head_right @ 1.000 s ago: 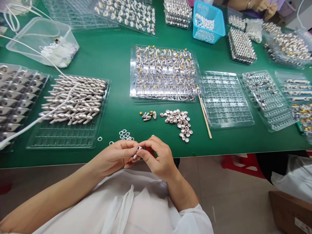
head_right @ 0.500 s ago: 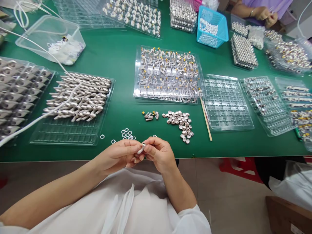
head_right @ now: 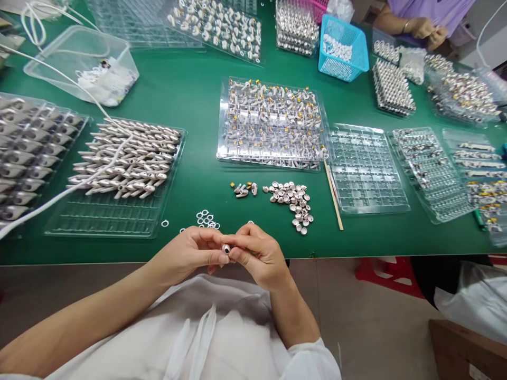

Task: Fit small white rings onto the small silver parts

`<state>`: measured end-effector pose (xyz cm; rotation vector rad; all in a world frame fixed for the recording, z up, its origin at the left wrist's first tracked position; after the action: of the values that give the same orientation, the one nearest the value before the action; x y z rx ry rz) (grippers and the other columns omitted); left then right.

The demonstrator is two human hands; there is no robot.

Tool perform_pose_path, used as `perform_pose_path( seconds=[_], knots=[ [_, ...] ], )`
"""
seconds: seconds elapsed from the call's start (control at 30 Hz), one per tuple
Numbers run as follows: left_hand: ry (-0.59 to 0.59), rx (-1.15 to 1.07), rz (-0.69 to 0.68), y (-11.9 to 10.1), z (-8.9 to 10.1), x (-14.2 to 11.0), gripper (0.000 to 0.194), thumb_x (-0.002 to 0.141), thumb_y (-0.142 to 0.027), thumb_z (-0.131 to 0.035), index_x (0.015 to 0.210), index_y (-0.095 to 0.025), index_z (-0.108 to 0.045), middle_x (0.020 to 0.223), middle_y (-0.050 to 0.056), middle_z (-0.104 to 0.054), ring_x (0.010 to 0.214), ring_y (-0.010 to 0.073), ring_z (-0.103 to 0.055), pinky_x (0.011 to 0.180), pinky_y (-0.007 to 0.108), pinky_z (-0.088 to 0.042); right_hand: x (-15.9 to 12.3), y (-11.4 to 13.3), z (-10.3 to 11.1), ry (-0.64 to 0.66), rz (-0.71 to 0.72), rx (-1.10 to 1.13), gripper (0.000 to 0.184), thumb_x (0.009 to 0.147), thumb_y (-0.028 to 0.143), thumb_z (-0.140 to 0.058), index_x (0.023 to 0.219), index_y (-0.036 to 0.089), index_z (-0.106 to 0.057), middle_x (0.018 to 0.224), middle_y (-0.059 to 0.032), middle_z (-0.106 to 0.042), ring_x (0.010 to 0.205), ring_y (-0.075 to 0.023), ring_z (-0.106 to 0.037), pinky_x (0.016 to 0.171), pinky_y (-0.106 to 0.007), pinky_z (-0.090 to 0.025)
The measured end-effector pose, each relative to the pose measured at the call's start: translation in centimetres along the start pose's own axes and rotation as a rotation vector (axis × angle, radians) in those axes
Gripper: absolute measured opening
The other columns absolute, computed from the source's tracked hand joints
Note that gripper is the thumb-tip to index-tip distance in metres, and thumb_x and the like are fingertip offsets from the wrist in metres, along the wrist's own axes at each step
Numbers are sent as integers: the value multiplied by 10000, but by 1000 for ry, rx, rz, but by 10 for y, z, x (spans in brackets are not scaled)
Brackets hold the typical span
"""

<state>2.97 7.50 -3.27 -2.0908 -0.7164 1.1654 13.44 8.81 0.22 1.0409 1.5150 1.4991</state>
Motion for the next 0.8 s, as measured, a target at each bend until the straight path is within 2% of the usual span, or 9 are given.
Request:
perform_pose_path(
  seconds=[0.1, 0.2, 0.3, 0.37, 0.47, 0.6, 0.8],
  knots=[
    [-159, 314, -230, -26, 10, -9, 158, 732, -298, -755, 742, -146, -712, 656, 35, -684, 545, 118, -565, 527, 238, -480, -4, 7, 2, -20, 24, -70, 300, 934, 326, -581, 1223, 299, -657, 868, -24, -590, 776, -136, -572, 639, -259, -511],
    [-288, 716, -616, -59, 3, -29, 96, 818, -242, -669, 792, -169, -724, 708, 55, -729, 604, 144, -620, 606, 265, -498, -8, 12, 5, -90, 23, -193, 296, 922, 343, -596, 1196, 239, -641, 864, -32, -614, 738, -139, -581, 589, -252, -492],
    [-306, 943, -977, -72, -16, -49, 86, 854, -183, -629, 896, -186, -704, 772, 57, -754, 675, 162, -656, 668, 289, -516, -9, 24, 0, -126, 76, -378, 224, 880, 347, -655, 1052, 204, -636, 854, -36, -640, 687, -134, -574, 568, -250, -488],
    [-295, 1027, -1122, -72, -25, -57, 144, 863, -156, -618, 989, -188, -681, 842, 74, -762, 711, 171, -665, 679, 300, -523, -9, 34, -6, -125, 145, -484, 184, 887, 317, -646, 1025, 200, -611, 839, -34, -650, 659, -130, -568, 570, -252, -494],
    [-313, 1097, -1187, -69, -27, -61, 213, 861, -139, -625, 1066, -185, -661, 880, 100, -755, 742, 185, -665, 689, 312, -535, -10, 45, -15, -122, 257, -647, 174, 924, 219, -574, 1095, 191, -579, 868, -61, -674, 719, -156, -604, 621, -275, -512],
    [-335, 1094, -1156, -68, -23, -60, 234, 870, -122, -603, 1080, -203, -666, 898, 94, -748, 772, 182, -660, 710, 309, -550, -12, 49, -19, -105, 322, -737, 238, 937, 158, -524, 1171, 182, -561, 937, -97, -701, 773, -179, -630, 661, -299, -518],
    [-187, 942, -1105, -72, -21, -54, 284, 894, -92, -564, 1137, -211, -649, 968, 93, -758, 853, 180, -701, 767, 317, -568, -14, 49, -10, -126, 307, -634, 245, 946, 178, -520, 1172, 198, -614, 896, -76, -711, 724, -160, -633, 636, -281, -532]
  ],
)
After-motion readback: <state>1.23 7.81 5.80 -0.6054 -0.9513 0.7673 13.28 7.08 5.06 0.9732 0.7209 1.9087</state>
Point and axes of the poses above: each hand's wrist, its own x-axis towards the middle knuckle, its own z-axis out of the back of the hand, y = z × x, the point moved 10 cm from there along x, towards the middle knuckle
